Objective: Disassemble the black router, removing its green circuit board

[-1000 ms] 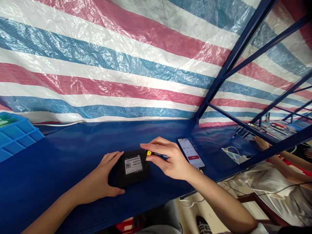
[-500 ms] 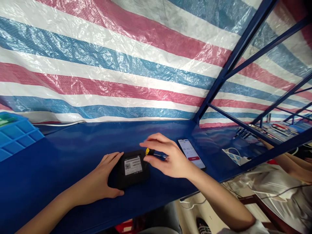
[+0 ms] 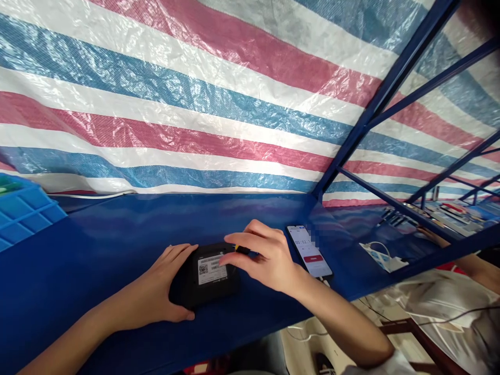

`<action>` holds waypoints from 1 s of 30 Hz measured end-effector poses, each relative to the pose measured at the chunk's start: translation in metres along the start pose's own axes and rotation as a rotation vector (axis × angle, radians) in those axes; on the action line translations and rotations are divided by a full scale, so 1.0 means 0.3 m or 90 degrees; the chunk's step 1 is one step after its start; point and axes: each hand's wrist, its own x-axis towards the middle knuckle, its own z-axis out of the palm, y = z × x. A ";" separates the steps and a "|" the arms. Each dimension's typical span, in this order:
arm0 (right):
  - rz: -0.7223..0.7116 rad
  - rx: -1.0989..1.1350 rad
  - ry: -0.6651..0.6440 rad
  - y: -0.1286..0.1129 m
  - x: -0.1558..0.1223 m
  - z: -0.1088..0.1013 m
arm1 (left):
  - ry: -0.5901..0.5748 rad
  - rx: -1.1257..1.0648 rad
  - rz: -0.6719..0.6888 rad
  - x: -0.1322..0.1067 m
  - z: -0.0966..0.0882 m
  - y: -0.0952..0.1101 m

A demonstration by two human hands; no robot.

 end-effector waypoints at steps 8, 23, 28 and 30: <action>0.035 0.172 -0.164 -0.031 0.021 -0.068 | 0.042 -0.011 0.054 0.003 0.021 -0.029; 0.002 0.019 0.021 -0.026 -0.008 0.012 | 0.055 -0.018 0.005 -0.006 0.041 -0.013; 0.028 0.124 -0.146 -0.041 0.009 -0.041 | 0.075 -0.020 0.015 -0.003 0.044 -0.025; 0.032 0.121 -0.103 -0.033 0.002 -0.030 | 0.070 -0.023 0.018 0.000 0.044 -0.030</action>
